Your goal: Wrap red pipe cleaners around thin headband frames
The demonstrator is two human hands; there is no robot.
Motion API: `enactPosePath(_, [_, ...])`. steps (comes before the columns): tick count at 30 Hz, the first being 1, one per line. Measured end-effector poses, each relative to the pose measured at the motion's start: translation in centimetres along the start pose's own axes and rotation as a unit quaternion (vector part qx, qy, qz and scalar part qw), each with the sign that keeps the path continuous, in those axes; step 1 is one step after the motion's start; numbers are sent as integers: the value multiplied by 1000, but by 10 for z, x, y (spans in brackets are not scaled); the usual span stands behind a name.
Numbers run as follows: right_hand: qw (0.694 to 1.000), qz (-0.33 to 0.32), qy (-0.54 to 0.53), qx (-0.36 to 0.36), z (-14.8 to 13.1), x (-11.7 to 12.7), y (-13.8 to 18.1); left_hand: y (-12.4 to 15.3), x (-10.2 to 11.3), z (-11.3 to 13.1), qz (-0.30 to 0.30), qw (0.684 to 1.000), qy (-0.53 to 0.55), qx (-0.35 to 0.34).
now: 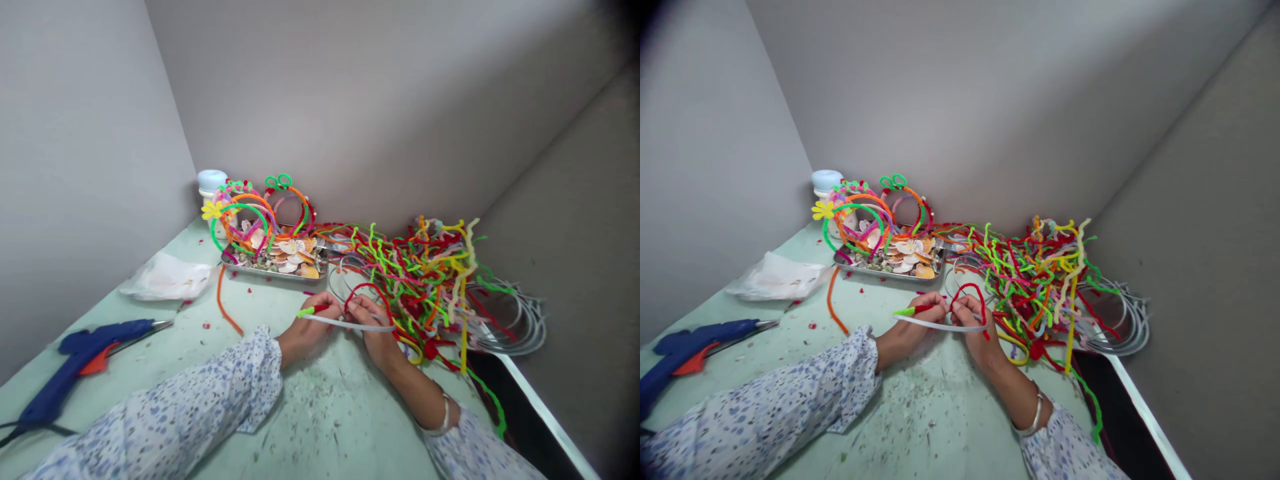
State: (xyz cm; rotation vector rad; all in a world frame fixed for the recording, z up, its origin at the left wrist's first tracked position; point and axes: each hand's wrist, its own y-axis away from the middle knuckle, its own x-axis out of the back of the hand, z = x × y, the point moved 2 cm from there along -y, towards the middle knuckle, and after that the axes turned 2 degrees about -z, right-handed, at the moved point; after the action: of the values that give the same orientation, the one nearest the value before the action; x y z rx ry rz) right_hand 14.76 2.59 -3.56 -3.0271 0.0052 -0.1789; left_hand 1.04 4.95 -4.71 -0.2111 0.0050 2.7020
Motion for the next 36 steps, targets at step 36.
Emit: enactPosePath(36, [965, 13, 155, 210, 14, 9, -8, -4, -2, 6, 40, 997, 43, 59])
